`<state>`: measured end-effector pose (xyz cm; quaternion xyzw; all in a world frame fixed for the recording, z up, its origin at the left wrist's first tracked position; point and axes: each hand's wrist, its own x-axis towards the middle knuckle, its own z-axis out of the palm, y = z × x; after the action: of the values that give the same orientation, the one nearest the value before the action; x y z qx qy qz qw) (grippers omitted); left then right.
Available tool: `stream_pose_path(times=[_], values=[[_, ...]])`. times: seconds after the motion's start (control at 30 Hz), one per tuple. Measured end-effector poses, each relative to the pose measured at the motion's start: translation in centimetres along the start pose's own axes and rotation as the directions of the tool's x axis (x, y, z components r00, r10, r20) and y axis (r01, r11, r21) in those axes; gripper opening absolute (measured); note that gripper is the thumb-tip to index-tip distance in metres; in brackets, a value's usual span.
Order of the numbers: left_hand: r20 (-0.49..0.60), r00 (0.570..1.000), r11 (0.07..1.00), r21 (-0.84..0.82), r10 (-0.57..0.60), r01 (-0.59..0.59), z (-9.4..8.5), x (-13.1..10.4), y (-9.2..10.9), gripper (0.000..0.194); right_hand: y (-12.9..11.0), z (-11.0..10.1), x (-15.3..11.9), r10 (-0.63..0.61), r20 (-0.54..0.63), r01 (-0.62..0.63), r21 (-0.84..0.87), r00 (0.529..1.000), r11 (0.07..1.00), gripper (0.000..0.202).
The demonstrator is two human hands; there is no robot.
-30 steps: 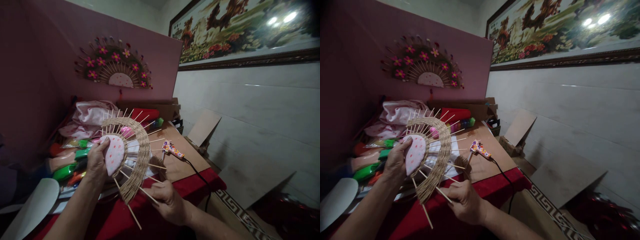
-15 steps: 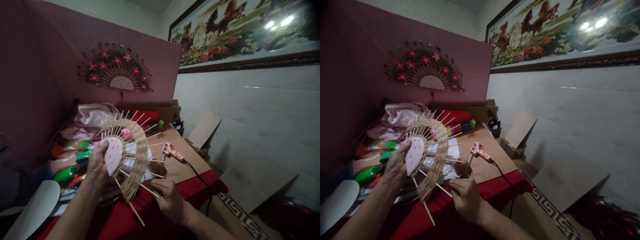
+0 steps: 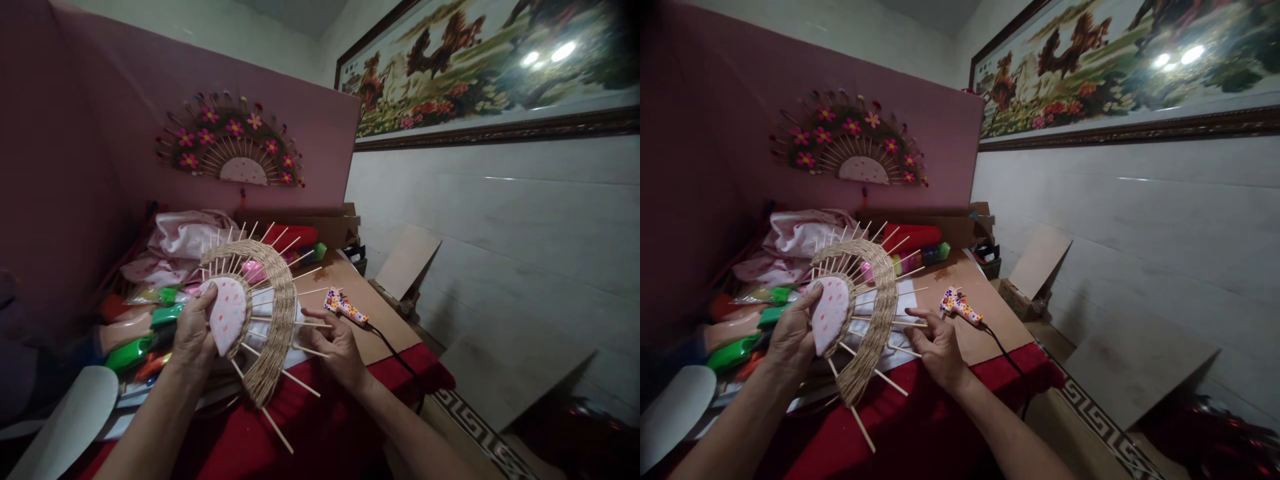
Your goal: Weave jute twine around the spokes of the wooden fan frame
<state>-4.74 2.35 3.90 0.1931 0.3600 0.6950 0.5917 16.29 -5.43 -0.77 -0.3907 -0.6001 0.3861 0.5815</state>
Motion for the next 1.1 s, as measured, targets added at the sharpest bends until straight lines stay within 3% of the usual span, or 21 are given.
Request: stream_pose_path(times=[0.17, 0.37, 0.53, 0.7, 0.93, 1.1], values=[[0.036, 0.999, 1.0, 0.009, 0.006, -0.007, -0.1, 0.0, -0.1, 0.013, 0.1, -0.4, 1.0, -0.247, 0.057, 0.253, -0.272, 0.967, 0.928, 0.039], [0.008, 0.999, 0.999, 0.024, 0.034, -0.034, -0.2, 0.1, -0.2, 0.01, -0.1, -0.8, 1.0, -0.374, 0.153, 0.402, -0.436, 0.915, 0.805, 0.042], [0.008, 0.996, 0.996, 0.021, 0.089, -0.089, -0.1, 0.1, -0.4, 0.01, -0.2, -1.0, 1.0, -0.41, 0.213, 0.462, -0.44, 0.887, 0.77, 0.046], [0.008, 0.995, 0.995, -0.023, 0.102, -0.102, -0.1, 0.3, -0.1, 0.01, 0.4, -0.8, 0.2, -0.475, 0.15, 0.488, -0.446, 0.867, 0.75, 0.033], [-0.046, 0.989, 0.989, -0.049, 0.137, -0.139, -0.4, 0.7, 0.4, 0.015, 0.2, -0.3, -1.6, -0.512, 0.301, 0.593, -0.402, 0.805, 0.697, 0.033], [-0.044, 0.991, 0.99, -0.058, 0.129, -0.131, -0.6, 0.9, 0.3, 0.016, 0.5, -0.3, -2.2, -0.485, 0.363, 0.605, -0.457, 0.796, 0.652, 0.041]])
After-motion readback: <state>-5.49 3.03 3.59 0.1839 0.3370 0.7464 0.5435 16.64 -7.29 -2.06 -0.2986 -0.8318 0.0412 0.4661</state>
